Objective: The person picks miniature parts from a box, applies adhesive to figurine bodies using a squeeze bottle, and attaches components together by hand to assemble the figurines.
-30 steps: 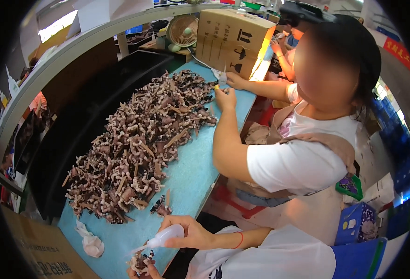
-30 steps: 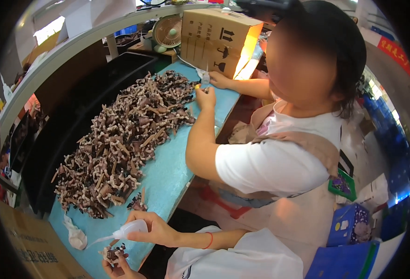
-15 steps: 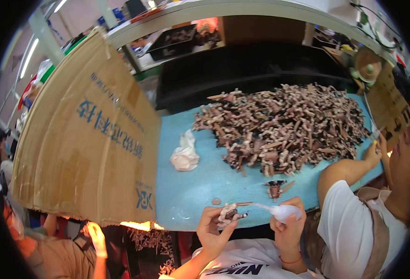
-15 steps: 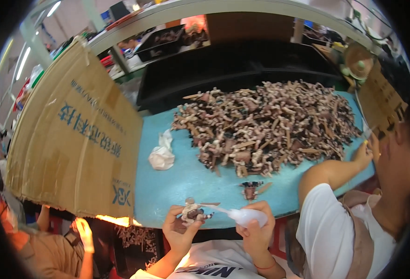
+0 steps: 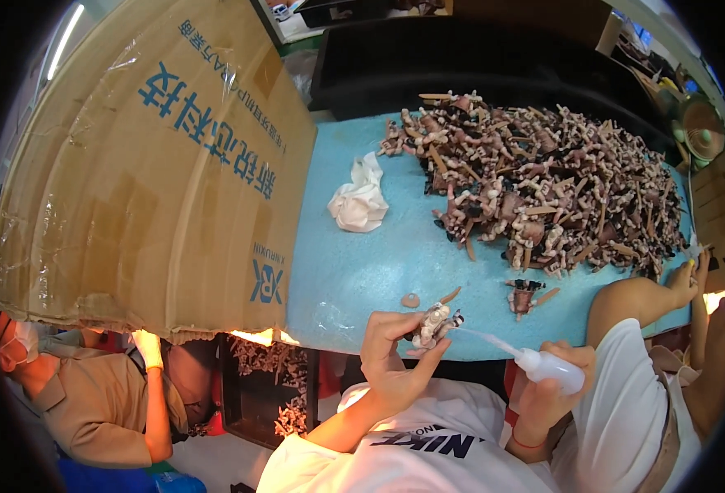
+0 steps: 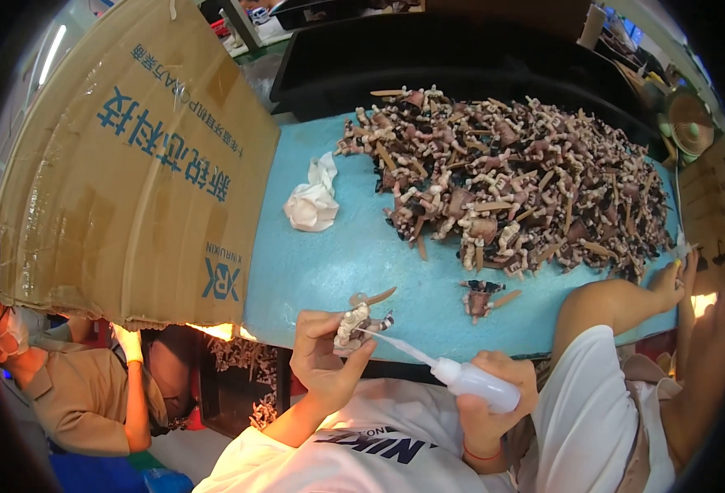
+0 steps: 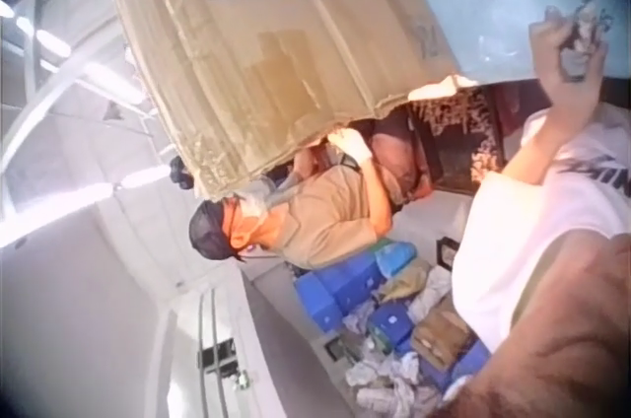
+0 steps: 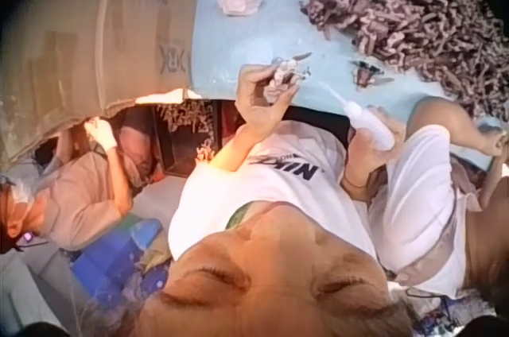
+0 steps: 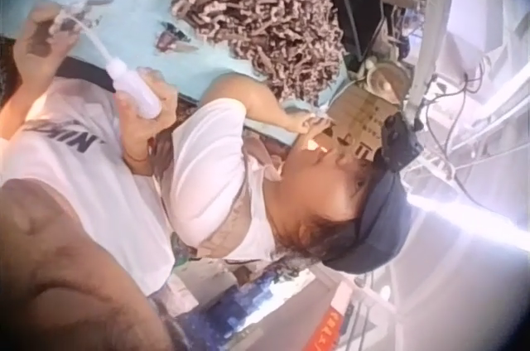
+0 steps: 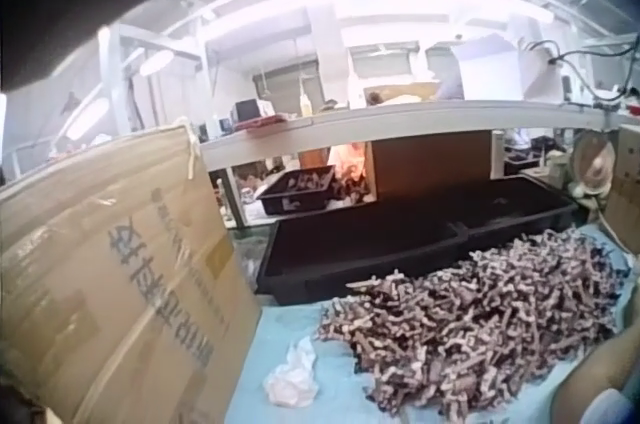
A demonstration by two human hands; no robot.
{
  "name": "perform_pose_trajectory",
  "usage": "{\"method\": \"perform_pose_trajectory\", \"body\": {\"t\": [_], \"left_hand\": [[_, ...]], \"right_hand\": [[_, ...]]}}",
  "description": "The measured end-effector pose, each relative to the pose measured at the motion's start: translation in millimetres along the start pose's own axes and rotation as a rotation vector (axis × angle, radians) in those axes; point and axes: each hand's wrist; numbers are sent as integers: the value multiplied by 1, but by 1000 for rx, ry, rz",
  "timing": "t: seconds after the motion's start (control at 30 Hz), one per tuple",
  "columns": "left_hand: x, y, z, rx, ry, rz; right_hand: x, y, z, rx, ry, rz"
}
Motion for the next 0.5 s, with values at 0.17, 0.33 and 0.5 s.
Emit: {"method": "perform_pose_trajectory", "body": {"t": [0.17,0.33,0.5], "left_hand": [[-2,2,-3,46,-22,67],[-2,1,-7,45,-93,118],[-2,0,-7,57,-129,159]], "right_hand": [[8,12,-2,-45,104,-228],[8,8,-1,-149,157,-401],[4,4,-2,-232,224,-461]]}}
Point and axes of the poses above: each hand's wrist, its own y-axis away from the middle knuckle, its own z-axis out of the palm, x = y × z, and after that the axes turned 4 degrees about -z, right-handed
